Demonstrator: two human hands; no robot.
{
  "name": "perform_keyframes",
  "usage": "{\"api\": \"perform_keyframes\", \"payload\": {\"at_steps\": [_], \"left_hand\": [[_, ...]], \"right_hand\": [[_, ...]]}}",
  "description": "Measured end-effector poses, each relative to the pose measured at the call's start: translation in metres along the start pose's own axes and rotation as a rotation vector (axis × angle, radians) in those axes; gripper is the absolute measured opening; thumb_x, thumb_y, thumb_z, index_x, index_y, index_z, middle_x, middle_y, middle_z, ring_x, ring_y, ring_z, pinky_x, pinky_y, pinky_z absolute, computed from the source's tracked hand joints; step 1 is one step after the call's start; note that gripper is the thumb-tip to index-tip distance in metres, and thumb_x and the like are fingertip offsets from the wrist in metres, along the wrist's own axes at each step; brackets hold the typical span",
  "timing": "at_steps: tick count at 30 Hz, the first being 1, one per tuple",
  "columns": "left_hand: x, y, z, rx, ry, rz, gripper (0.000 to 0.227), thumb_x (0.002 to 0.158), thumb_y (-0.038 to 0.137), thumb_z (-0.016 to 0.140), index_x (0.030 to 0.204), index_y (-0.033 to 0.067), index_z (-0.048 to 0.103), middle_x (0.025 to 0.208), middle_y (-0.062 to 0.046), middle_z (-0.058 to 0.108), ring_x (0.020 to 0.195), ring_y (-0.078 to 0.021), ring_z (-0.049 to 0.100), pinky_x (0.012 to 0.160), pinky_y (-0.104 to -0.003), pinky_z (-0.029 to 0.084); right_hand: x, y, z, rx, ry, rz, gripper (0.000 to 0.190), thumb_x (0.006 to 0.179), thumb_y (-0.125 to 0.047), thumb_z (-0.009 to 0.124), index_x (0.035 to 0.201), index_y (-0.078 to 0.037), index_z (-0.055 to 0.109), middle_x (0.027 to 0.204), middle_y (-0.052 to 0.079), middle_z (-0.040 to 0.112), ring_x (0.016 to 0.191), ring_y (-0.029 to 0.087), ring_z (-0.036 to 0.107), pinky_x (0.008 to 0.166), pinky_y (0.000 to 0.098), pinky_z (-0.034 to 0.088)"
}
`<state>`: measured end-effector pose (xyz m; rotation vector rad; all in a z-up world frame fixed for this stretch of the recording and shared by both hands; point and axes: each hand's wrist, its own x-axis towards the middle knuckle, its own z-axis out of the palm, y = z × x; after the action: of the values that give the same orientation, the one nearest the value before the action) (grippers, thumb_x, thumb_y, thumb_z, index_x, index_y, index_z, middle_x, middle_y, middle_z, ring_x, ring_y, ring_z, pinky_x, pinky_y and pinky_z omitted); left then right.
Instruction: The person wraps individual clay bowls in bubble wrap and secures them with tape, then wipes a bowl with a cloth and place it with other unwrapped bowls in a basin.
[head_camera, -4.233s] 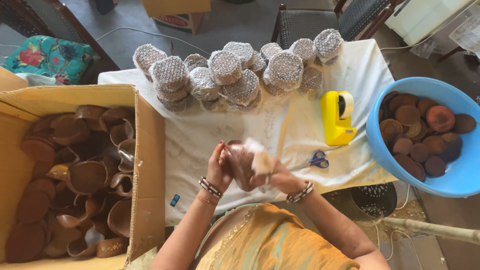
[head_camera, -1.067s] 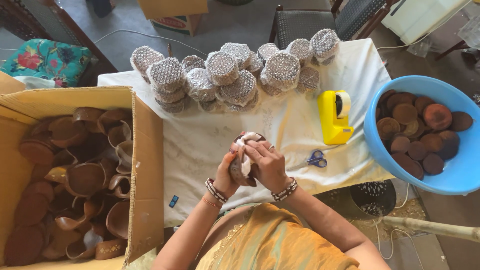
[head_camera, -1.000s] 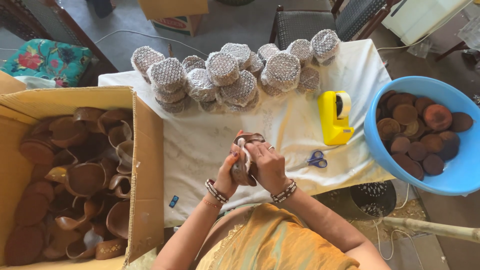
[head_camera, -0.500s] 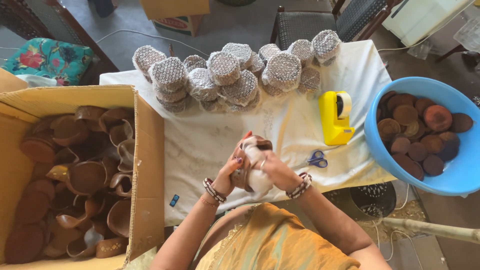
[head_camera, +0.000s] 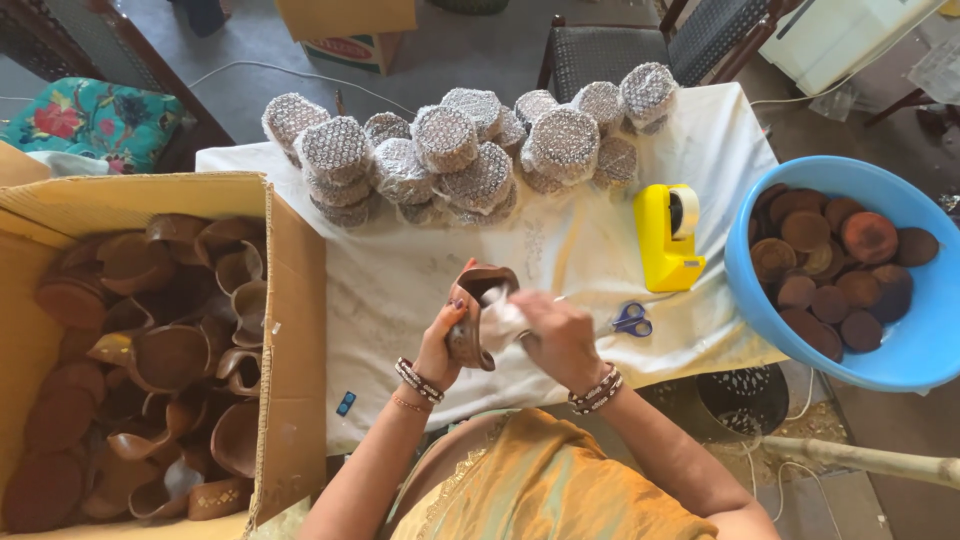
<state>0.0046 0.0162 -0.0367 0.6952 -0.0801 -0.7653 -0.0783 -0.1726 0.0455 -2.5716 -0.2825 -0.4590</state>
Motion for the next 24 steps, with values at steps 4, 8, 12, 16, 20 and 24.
{"api": "perform_keyframes", "payload": {"at_steps": [4, 8, 12, 16, 20, 24], "left_hand": [[-0.017, 0.036, 0.059, 0.033, -0.024, -0.062, 0.091, 0.083, 0.038, 0.061, 0.163, 0.0193, 0.02, 0.143, -0.007, 0.052, 0.113, -0.0226, 0.056, 0.095, -0.041, 0.047], [-0.018, 0.028, 0.055, 0.33, -0.275, 0.037, 0.095, 0.086, 0.036, 0.064, 0.166, 0.0144, 0.02, 0.157, -0.008, 0.043, 0.136, -0.0198, 0.046, 0.113, -0.036, 0.036], [-0.018, 0.029, 0.048, 0.509, -0.267, 0.077, 0.098, 0.085, 0.037, 0.067, 0.168, 0.0118, 0.02, 0.163, -0.015, 0.038, 0.144, -0.0238, 0.039, 0.122, -0.036, 0.027], [-0.018, 0.027, 0.045, 0.607, -0.276, 0.151, 0.097, 0.085, 0.039, 0.065, 0.167, 0.0103, 0.021, 0.17, -0.012, 0.032, 0.155, -0.0219, 0.031, 0.126, -0.034, 0.021], [-0.017, 0.023, 0.048, 0.572, -0.279, 0.139, 0.098, 0.088, 0.045, 0.065, 0.167, 0.011, 0.017, 0.169, -0.011, 0.03, 0.154, -0.0217, 0.029, 0.124, -0.034, 0.022], [0.023, -0.098, -0.102, -0.132, -0.11, -0.238, 0.081, 0.105, 0.047, 0.06, 0.161, -0.0025, 0.03, 0.155, -0.016, 0.045, 0.139, -0.0265, 0.043, 0.12, -0.042, 0.033]], "right_hand": [[0.015, -0.015, -0.02, -0.021, 0.386, 0.036, 0.049, 0.072, 0.002, 0.063, 0.12, -0.008, 0.064, 0.119, 0.014, 0.073, 0.104, 0.035, 0.071, 0.085, 0.0439, 0.058], [0.015, 0.002, 0.004, 0.076, 0.383, 0.012, 0.049, 0.079, 0.0, 0.066, 0.127, -0.007, 0.059, 0.122, 0.017, 0.069, 0.108, 0.038, 0.068, 0.091, 0.0445, 0.056], [0.003, 0.022, 0.038, 0.492, 0.222, 0.405, 0.038, 0.088, -0.005, 0.069, 0.126, -0.008, 0.063, 0.097, 0.011, 0.075, 0.089, 0.022, 0.078, 0.077, 0.0313, 0.059], [-0.011, 0.042, 0.068, 0.958, 0.245, 0.48, 0.053, 0.079, 0.002, 0.069, 0.13, -0.006, 0.058, 0.102, 0.008, 0.072, 0.091, 0.012, 0.065, 0.075, 0.0282, 0.058], [-0.007, 0.029, 0.047, 0.954, 0.212, 0.576, 0.029, 0.088, 0.002, 0.069, 0.116, -0.004, 0.067, 0.1, 0.006, 0.073, 0.089, 0.014, 0.07, 0.076, 0.0296, 0.057], [0.024, -0.02, -0.014, 0.046, 0.421, -0.218, 0.039, 0.081, -0.008, 0.075, 0.118, -0.007, 0.063, 0.118, 0.011, 0.068, 0.112, 0.032, 0.067, 0.095, 0.0427, 0.058]]}}
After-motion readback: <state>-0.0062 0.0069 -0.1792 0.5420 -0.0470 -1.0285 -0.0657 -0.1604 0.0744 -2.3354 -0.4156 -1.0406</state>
